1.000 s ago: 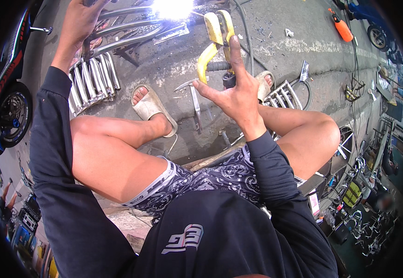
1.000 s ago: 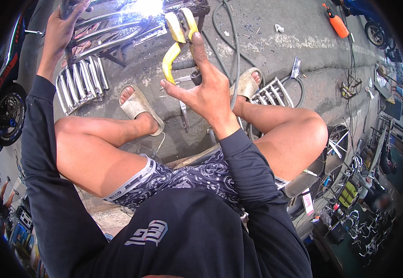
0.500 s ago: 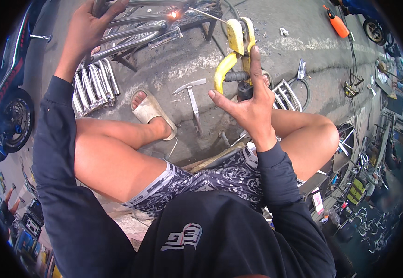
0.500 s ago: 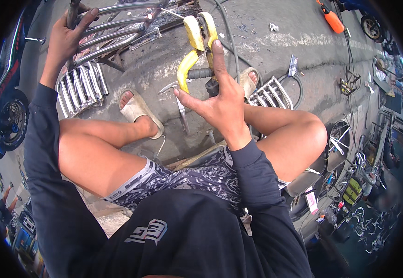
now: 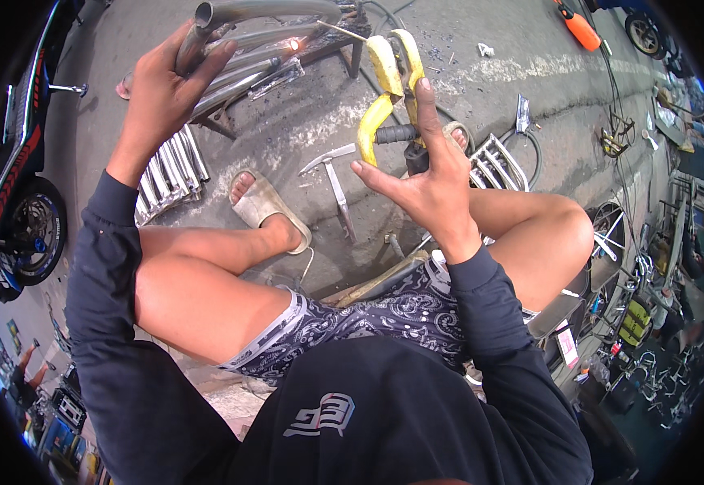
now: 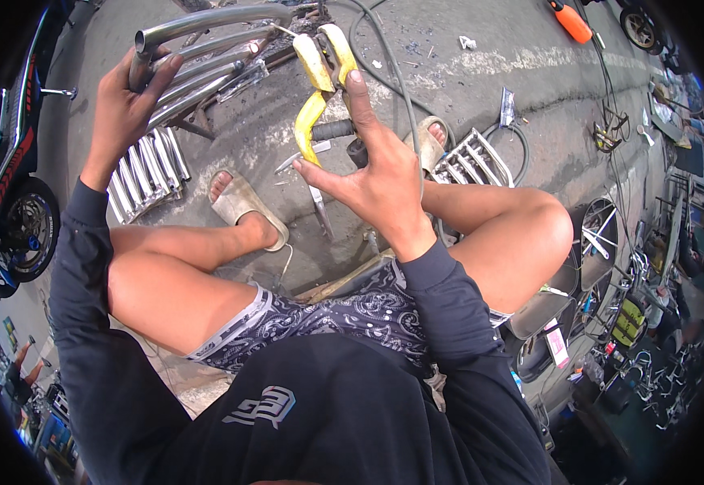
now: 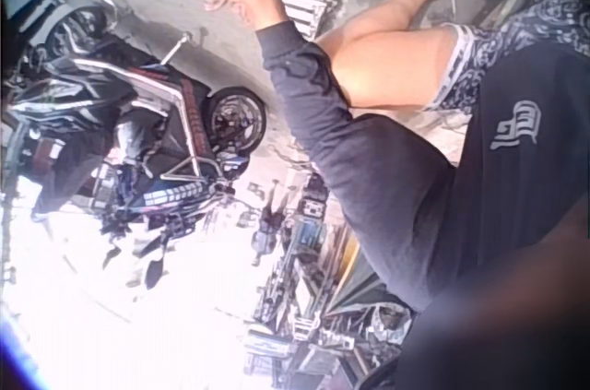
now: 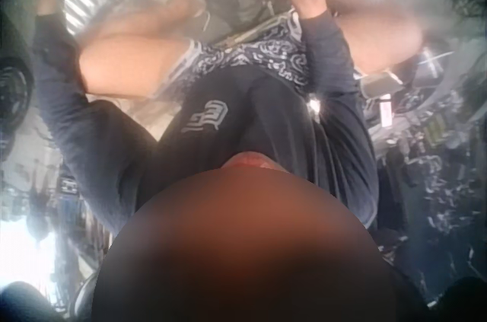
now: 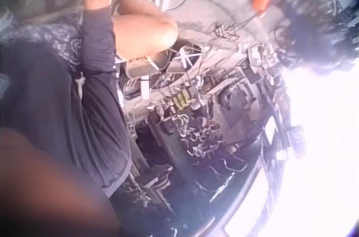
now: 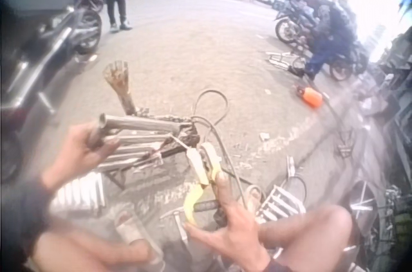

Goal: The person welds a metal frame using a handheld welding torch, creating bright sparks. They reposition the frame multiple times to weld different joints and inspect the work between passes.

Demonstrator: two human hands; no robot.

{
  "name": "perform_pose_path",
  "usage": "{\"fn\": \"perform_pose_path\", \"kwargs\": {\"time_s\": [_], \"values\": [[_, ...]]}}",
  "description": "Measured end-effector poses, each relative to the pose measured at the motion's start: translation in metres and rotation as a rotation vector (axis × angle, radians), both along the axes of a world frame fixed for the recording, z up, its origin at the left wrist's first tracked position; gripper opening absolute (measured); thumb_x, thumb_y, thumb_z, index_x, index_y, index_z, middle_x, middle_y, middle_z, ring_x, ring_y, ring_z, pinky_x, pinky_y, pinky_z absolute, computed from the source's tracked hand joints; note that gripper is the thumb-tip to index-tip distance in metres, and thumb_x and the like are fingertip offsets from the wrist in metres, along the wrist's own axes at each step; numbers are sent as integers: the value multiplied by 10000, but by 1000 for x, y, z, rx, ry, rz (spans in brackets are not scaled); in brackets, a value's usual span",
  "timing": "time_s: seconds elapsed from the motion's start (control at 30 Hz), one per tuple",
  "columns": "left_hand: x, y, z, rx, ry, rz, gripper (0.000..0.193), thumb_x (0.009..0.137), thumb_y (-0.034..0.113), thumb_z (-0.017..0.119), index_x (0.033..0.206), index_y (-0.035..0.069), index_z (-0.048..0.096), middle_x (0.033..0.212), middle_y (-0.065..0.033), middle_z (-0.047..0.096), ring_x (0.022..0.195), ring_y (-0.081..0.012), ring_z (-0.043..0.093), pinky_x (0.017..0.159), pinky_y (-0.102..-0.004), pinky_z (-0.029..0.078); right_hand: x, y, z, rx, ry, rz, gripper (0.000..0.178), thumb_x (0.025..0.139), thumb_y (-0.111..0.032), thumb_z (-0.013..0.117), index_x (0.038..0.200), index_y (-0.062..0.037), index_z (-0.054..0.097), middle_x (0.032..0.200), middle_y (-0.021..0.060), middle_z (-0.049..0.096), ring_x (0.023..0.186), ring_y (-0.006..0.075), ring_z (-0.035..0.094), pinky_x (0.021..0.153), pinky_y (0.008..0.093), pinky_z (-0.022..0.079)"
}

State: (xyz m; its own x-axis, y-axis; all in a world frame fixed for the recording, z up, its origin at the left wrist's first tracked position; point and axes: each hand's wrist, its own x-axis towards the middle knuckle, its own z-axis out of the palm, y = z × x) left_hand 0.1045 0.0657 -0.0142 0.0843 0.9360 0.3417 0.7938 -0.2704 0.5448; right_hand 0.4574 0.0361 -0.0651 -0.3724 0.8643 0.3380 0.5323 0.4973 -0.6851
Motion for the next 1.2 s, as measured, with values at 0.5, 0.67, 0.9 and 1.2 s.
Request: {"fn": "perform_pose_path", "kwargs": {"time_s": [0.5, 0.67, 0.9, 1.2], "values": [[-4, 0, -6, -65, 42, 33, 319, 1023, 307, 774, 1148, 20, 709, 797, -69, 682, 759, -114, 582, 729, -297, 507, -9, 1, -4, 43, -96, -42, 1234, 714, -422, 987, 1711, -168, 307, 949, 179, 697, 812, 295, 718, 758, 410, 567], [-5, 1, -7, -69, -6, 22, 322, 1027, 313, 771, 1147, 21, 708, 813, -61, 691, 774, -108, 588, 739, -292, 507, -10, 2, -6, 69, -77, -55, 1245, 710, -451, 987, 1721, -231, 296, 800, 149, 691, 701, 299, 704, 661, 417, 572], [-8, 2, -8, -57, -5, 11, 325, 1029, 324, 768, 1155, 30, 712, 823, -64, 700, 787, -104, 600, 757, -293, 515, -11, 3, -4, 6, -104, -38, 1279, 705, -452, 978, 1709, -78, 280, 1276, 239, 752, 1052, 309, 783, 988, 414, 538], [-12, 6, -7, -45, 0, 28, 342, 1033, 331, 755, 1182, 26, 714, 833, -80, 707, 759, -125, 609, 748, -313, 521, -14, 7, -10, 167, -26, -31, 1262, 716, -455, 992, 1723, -190, 279, 1031, 202, 769, 847, 332, 765, 736, 410, 601]]}}
